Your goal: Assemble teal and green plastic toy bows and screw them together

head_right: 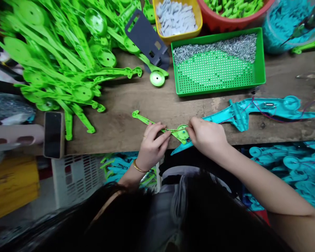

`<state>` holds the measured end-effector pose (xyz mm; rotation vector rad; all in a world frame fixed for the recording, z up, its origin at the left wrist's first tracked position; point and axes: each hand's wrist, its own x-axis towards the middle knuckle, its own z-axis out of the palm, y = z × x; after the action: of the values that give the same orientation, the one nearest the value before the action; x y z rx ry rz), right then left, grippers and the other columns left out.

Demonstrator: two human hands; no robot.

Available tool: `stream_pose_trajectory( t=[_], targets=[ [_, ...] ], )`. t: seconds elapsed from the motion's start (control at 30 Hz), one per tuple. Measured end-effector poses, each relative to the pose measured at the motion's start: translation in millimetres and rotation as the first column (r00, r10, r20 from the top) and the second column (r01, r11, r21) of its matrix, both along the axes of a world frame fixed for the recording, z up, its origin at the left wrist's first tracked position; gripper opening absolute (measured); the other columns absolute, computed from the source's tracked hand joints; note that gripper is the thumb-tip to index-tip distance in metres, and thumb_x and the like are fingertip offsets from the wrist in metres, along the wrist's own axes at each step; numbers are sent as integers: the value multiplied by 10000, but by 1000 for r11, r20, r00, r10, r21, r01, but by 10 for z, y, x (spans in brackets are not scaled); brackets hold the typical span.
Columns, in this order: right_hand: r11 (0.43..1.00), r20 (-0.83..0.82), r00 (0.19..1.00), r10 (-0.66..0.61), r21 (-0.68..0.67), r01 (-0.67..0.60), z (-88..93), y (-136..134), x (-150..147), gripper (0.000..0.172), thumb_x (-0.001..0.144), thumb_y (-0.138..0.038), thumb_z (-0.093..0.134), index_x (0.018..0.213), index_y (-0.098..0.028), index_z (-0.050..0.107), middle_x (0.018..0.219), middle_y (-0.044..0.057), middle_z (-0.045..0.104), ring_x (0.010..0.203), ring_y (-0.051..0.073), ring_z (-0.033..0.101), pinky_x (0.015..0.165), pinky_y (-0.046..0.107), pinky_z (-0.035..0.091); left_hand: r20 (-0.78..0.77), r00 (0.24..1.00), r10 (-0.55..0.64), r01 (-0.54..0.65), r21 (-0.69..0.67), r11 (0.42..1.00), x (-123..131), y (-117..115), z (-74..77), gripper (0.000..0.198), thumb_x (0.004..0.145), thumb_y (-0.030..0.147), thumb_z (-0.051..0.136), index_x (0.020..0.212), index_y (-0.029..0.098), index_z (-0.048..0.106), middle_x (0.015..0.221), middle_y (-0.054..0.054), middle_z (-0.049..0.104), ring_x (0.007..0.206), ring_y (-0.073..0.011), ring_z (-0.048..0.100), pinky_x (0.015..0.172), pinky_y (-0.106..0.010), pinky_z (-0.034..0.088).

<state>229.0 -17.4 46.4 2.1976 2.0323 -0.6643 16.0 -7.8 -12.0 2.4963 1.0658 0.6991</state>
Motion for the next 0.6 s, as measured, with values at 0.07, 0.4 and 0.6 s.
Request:
stream_pose_trajectory(
  t=[0.07, 0.4, 0.6],
  targets=[
    [999, 13, 1000, 8, 32, -9, -1, -24, 56, 203, 910, -376, 505, 855, -209, 608, 769, 25, 685, 675, 177, 591, 558, 285, 222, -6, 1000, 1, -1, 10, 1000, -4, 4, -8, 225, 887, 122, 542, 1064, 177, 670, 1153, -109, 620, 1187, -249, 548, 1080, -541, 428],
    [963, -151, 979, 139, 252, -98, -228, -76, 430, 140, 896, -293, 557, 808, -194, 605, 737, 13, 633, 756, 182, 581, 741, 318, 290, 1, 995, 100, -100, -7, 995, 127, 15, 143, 166, 874, 105, 537, 967, 142, 669, 1092, -124, 626, 1105, -246, 567, 1069, -519, 432],
    [971, -254, 960, 118, 231, -58, -240, -38, 427, 128, 881, -273, 582, 789, -187, 602, 697, -6, 601, 717, 160, 558, 736, 315, 282, 14, 992, 123, -123, -53, 991, 605, -126, 222, 326, 888, 380, 593, 1077, 116, 625, 1109, -142, 630, 1120, -279, 564, 1076, -493, 421]
  ],
)
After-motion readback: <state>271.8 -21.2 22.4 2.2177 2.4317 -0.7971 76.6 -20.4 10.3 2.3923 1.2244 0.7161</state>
